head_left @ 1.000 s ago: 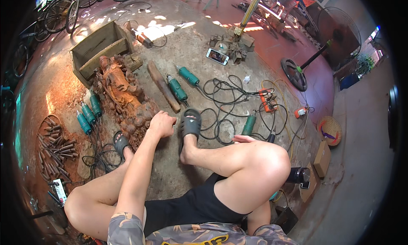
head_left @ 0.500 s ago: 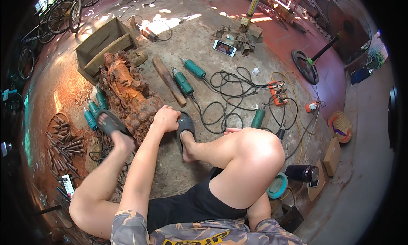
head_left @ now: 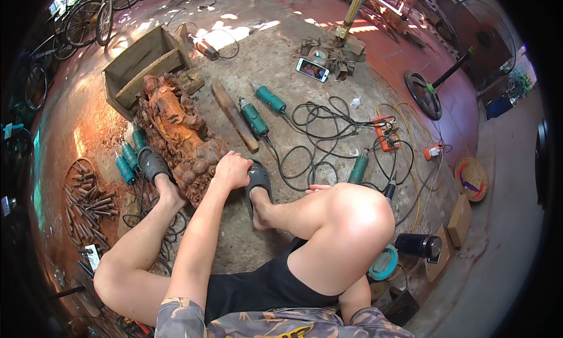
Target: The person uses a rotary tool to carve details into a large wooden sculpture. They hold the sculpture with one hand and operate the tool with the other, occasionally pausing to adjust the tool or inspect the work.
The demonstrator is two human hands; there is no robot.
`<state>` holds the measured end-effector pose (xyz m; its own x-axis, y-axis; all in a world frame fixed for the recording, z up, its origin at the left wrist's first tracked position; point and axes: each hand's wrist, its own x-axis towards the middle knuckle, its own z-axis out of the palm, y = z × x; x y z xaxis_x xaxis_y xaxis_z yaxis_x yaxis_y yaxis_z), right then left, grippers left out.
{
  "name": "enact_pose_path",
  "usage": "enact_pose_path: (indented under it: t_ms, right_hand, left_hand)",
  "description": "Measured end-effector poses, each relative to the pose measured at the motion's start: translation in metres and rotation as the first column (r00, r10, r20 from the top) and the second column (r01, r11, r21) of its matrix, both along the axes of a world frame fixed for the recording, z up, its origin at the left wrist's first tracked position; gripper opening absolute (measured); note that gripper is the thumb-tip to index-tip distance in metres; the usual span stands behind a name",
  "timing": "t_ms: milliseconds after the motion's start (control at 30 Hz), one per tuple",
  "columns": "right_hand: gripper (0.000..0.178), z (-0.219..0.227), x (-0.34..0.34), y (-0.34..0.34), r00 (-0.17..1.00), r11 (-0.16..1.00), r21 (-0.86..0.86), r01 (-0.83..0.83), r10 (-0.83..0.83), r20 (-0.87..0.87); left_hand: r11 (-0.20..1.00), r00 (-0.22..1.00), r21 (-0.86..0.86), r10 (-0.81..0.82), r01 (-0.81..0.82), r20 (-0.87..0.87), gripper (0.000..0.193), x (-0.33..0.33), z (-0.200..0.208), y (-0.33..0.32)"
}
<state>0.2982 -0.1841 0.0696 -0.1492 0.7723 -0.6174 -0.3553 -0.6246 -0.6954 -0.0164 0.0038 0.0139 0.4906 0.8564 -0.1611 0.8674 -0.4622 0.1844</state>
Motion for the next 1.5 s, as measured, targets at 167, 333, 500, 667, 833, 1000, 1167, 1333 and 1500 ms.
enact_pose_path:
  t_ms: [167,333,500,667,833,1000,1167,1333,1500]
  right_hand:
    - [0.024,0.002,0.001,0.020,1.000,1.000,0.000,-0.002,0.002,0.016]
    - [0.024,0.025,0.065,0.060,0.967,0.993,0.091,0.080,-0.099,0.234]
    - [0.025,0.125,0.167,0.065,0.576,0.860,0.504,0.085,-0.455,0.679]
    - [0.025,0.175,0.159,0.051,0.594,0.673,0.730,0.118,-0.637,0.491]
    - [0.025,0.107,0.031,0.063,0.814,0.812,0.573,-0.110,-0.258,0.521]
    - [0.027,0.040,-0.069,0.090,0.969,0.912,0.396,-0.110,0.010,0.245]
    - [0.026,0.021,-0.075,0.104,0.948,0.932,0.336,-0.135,0.023,0.318]
    - [0.027,0.012,-0.067,0.144,0.913,0.901,0.401,-0.164,-0.015,0.408]
    - [0.047,-0.060,-0.092,0.261,0.845,0.854,0.458,-0.247,-0.041,0.533]
  left_hand:
    - [1.000,1.000,-0.011,-0.014,0.014,0.011,0.022,0.002,0.000,0.004]
    - [0.998,0.999,-0.055,-0.039,0.038,-0.025,0.023,0.002,-0.002,0.006]
    - [0.999,1.000,-0.049,-0.001,0.002,0.021,0.020,0.004,-0.005,0.007]
    - [0.998,1.000,-0.053,-0.014,0.014,0.013,0.019,0.004,-0.005,0.009]
    - [0.998,1.000,-0.068,-0.010,0.010,-0.003,0.021,0.006,-0.007,0.011]
    - [0.997,1.000,-0.071,-0.027,0.026,-0.014,0.023,0.004,-0.009,0.010]
    - [0.996,1.000,-0.088,-0.019,0.019,0.003,0.028,0.004,-0.008,0.009]
    - [0.995,0.999,-0.097,-0.036,0.036,-0.001,0.027,0.005,-0.008,0.010]
    - [0.974,0.943,0.188,-0.179,0.129,0.280,0.020,0.017,-0.009,-0.004]
